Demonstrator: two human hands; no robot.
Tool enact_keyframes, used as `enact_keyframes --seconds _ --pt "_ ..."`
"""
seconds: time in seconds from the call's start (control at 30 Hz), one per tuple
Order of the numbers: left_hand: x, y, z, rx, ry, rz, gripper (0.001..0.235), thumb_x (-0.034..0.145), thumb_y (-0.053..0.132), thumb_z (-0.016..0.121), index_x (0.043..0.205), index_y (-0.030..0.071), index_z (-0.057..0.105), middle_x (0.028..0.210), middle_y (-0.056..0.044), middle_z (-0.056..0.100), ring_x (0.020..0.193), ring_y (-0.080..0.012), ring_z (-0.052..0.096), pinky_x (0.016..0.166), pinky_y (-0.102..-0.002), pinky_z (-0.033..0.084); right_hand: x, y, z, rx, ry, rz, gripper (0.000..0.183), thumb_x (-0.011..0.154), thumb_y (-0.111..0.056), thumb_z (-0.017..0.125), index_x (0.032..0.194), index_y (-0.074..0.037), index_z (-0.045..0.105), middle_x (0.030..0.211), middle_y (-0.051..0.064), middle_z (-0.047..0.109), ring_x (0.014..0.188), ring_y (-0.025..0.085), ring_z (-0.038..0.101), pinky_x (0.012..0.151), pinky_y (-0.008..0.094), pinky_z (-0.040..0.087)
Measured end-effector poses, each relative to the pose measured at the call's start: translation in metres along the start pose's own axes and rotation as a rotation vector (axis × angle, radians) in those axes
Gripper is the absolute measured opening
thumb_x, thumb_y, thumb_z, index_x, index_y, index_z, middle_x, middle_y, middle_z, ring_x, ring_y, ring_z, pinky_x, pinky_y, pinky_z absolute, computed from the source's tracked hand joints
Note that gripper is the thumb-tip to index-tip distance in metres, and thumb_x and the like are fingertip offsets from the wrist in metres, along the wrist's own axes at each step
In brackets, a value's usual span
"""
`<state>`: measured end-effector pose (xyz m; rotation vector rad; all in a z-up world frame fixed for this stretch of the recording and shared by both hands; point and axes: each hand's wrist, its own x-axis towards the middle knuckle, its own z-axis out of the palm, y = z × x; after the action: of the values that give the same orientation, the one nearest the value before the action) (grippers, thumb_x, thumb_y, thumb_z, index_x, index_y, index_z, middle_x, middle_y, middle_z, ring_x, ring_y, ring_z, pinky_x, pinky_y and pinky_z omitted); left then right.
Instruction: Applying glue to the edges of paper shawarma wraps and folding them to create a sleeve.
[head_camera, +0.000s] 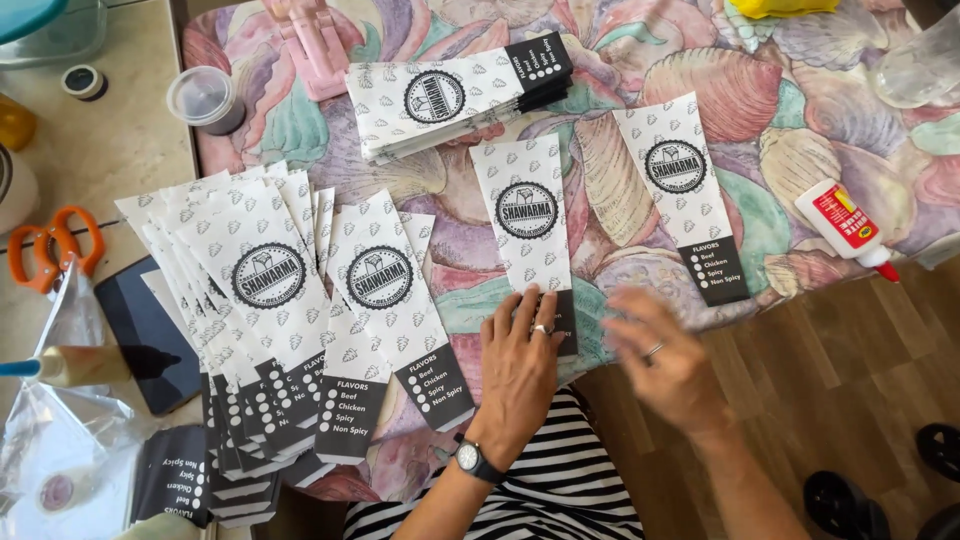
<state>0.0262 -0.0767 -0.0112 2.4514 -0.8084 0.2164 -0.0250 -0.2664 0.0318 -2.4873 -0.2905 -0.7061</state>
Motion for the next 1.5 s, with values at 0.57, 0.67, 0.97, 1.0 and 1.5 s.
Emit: enact_keyframes --seconds 0.57,0.67,0.97,1.0,1.5 --pt "-0.033 0.005 -0.024 -0.372 0.258 0.237 0.014 0.094 -0.001 0.073 0.102 -0.011 0.069 0.110 -0.025 0.071 0.112 -0.0396 0.067 0.107 -0.052 0.053 -0.004 -0.010 0.017 0.343 -0.159 -0.253 0.017 0.088 0.006 0.073 0.104 0.006 0.069 0.111 0.017 0.070 0.119 0.041 0.067 0.113 0.057 0.052" --pt "-0.031 0.008 -0.024 -0.408 0.269 0.165 0.009 0.095 0.001 0.071 0.098 -0.007 0.069 0.108 -0.021 0.070 0.110 -0.0359 0.067 0.107 -0.051 0.052 -0.004 -0.011 0.018 0.330 -0.139 -0.232 0.013 0.088 0.005 0.072 0.101 0.005 0.071 0.108 0.016 0.072 0.117 0.038 0.069 0.114 0.057 0.050" --pt "-0.020 0.015 -0.029 -0.467 0.214 0.010 0.007 0.100 0.002 0.063 0.103 -0.004 0.062 0.107 -0.016 0.063 0.104 -0.0319 0.059 0.091 -0.042 0.048 0.004 -0.017 0.020 0.386 -0.131 0.031 0.013 0.083 0.003 0.079 0.094 0.002 0.071 0.100 0.013 0.072 0.108 0.028 0.071 0.117 0.050 0.049" --pt "-0.019 0.014 -0.030 -0.466 0.213 0.011 0.007 0.100 0.002 0.063 0.103 -0.004 0.062 0.107 -0.016 0.063 0.104 -0.0319 0.059 0.091 -0.042 0.048 0.004 -0.016 0.020 0.387 -0.129 0.032 0.013 0.083 0.003 0.079 0.094 0.002 0.071 0.100 0.013 0.072 0.108 0.028 0.071 0.117 0.050 0.049" --pt "0.015 0.004 -0.012 -0.276 -0.073 0.136 0.041 0.087 0.007 0.066 0.127 -0.002 0.068 0.146 -0.013 0.059 0.145 -0.0386 0.041 0.122 -0.060 0.022 -0.029 0.062 -0.033 -0.074 0.122 0.193 0.024 0.094 -0.005 0.071 0.118 0.001 0.070 0.130 0.020 0.069 0.125 0.031 0.065 0.125 0.054 0.041"
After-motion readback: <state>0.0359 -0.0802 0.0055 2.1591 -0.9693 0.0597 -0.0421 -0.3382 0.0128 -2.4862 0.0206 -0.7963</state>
